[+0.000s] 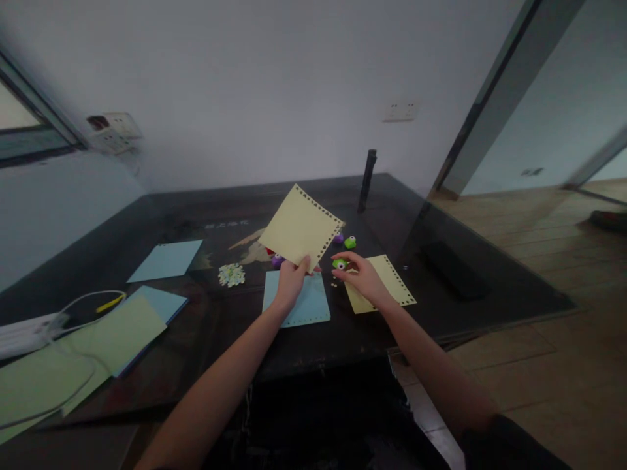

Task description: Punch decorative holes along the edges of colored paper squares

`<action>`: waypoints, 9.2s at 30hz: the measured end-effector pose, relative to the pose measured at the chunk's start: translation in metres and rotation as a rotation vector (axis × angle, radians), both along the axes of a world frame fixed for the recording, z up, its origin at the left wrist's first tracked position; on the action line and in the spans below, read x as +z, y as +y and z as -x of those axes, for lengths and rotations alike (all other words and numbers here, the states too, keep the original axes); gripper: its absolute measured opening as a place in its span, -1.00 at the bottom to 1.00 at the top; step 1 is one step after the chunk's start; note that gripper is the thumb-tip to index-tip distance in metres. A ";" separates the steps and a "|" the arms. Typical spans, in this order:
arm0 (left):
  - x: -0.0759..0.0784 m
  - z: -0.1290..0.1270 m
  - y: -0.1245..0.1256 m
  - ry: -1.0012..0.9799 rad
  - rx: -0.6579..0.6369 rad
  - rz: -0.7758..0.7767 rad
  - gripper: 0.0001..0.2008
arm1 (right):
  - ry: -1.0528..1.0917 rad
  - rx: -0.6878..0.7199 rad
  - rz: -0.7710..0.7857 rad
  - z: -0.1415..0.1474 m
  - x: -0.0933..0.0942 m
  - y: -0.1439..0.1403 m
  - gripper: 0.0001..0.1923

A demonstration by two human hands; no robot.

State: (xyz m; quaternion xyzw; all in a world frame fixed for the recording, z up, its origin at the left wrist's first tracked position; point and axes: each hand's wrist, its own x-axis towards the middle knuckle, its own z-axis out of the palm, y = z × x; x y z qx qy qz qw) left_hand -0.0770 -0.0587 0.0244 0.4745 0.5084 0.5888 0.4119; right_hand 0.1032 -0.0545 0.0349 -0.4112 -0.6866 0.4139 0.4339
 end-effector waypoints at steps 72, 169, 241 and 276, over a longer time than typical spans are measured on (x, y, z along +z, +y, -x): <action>0.000 0.004 0.001 0.375 -0.184 0.019 -0.78 | 0.094 0.020 0.221 -0.036 0.015 0.093 -0.83; 0.006 -0.072 -0.034 1.204 -0.326 0.094 -0.80 | -0.558 -0.508 -0.132 -0.119 -0.036 -0.023 -0.79; -0.001 0.109 -0.005 1.304 -0.275 -0.043 -0.39 | -0.896 0.158 -0.520 0.046 -0.015 0.034 -0.49; 0.015 0.097 -0.005 0.400 0.055 0.085 -0.44 | 0.118 0.225 0.215 0.040 -0.009 0.045 -0.77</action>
